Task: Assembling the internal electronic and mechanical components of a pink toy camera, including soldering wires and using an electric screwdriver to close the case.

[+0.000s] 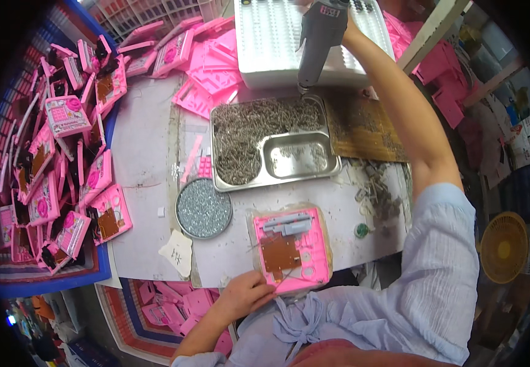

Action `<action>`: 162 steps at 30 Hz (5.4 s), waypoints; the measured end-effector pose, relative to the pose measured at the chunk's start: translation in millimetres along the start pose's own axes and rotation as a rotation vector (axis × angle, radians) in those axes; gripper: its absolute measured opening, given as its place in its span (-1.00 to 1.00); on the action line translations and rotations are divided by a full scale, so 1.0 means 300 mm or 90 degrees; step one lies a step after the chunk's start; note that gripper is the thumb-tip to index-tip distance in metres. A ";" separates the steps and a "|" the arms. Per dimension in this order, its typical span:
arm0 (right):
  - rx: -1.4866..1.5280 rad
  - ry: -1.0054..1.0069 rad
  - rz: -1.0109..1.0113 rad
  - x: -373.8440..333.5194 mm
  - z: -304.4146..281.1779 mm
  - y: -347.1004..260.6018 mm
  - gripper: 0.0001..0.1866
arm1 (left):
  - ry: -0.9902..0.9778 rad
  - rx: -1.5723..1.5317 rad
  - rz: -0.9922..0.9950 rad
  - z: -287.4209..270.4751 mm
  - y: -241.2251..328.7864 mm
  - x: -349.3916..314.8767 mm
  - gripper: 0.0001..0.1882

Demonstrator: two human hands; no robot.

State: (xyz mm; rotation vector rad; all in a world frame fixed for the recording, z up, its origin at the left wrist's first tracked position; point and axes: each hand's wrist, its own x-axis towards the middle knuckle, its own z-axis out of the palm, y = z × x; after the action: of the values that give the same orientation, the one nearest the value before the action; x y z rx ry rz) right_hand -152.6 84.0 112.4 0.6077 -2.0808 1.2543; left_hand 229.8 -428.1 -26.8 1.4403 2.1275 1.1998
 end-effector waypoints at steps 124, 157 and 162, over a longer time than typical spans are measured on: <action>0.141 -0.304 0.470 -0.876 0.303 -0.623 -0.56 | 0.064 0.173 0.041 -0.259 -0.125 0.704 -0.86; 0.131 -0.096 0.348 -0.938 0.381 -0.743 -0.82 | 0.143 -0.581 -0.341 -0.224 -0.133 0.640 -0.69; -0.165 -0.156 0.037 -0.916 0.391 -0.780 -0.84 | 0.092 -0.535 -0.374 -0.211 -0.138 0.654 -0.65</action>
State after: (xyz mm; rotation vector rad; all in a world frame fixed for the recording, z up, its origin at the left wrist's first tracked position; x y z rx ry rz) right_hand 161.7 -106.0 16.9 0.6101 -2.4299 0.9553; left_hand 75.0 -292.5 17.4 0.3493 1.5877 1.6525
